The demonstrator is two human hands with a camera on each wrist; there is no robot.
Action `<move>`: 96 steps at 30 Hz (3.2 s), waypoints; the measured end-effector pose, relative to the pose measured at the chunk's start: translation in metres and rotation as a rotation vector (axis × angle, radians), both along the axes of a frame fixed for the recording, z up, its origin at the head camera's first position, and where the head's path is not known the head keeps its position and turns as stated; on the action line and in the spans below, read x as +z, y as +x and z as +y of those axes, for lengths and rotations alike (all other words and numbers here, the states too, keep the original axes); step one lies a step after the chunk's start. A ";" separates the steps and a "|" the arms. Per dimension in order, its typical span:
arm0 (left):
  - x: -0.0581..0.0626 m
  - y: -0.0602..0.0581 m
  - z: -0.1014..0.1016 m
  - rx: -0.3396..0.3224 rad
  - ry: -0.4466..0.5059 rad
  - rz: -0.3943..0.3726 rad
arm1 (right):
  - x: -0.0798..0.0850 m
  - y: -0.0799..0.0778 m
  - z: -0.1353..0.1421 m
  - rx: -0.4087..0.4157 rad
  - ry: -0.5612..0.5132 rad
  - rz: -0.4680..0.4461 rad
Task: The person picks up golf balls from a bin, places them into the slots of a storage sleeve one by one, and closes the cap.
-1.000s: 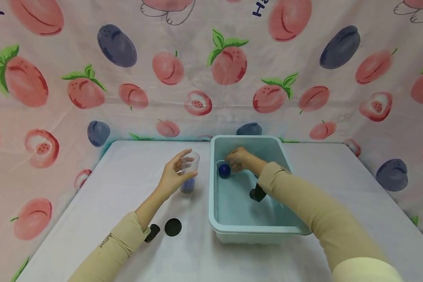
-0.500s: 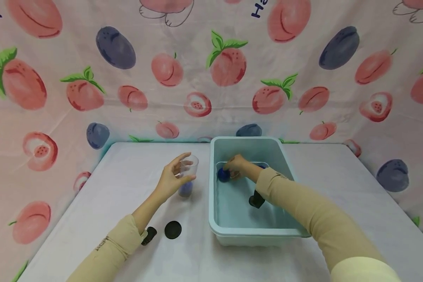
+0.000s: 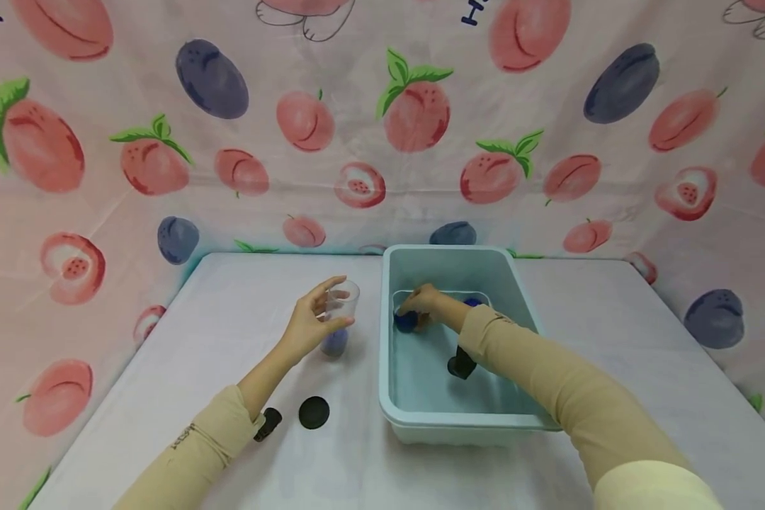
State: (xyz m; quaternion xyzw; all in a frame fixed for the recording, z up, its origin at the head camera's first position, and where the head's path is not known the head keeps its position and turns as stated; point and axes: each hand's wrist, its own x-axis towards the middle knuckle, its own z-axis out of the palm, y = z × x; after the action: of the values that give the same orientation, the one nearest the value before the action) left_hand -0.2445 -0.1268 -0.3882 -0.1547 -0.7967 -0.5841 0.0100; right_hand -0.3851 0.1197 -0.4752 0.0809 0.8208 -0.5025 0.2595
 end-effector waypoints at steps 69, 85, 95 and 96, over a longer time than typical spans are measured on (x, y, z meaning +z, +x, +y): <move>0.012 -0.009 0.023 0.034 0.107 -0.012 | 0.161 0.071 0.006 -0.028 -0.465 -0.164; 0.018 -0.009 0.030 0.027 0.118 -0.008 | 0.181 0.082 0.002 0.036 -0.498 -0.135; 0.017 -0.008 0.029 0.028 0.112 -0.017 | 0.188 0.088 -0.009 0.091 -0.509 -0.122; 0.017 -0.008 0.029 0.027 0.113 -0.020 | 0.188 0.089 -0.010 0.105 -0.509 -0.118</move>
State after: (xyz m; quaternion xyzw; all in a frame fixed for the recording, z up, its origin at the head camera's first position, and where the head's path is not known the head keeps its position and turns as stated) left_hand -0.2524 -0.0976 -0.3713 -0.1374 -0.7646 -0.6294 0.0187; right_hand -0.2965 0.1098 -0.2868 -0.0007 0.6547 -0.6728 0.3445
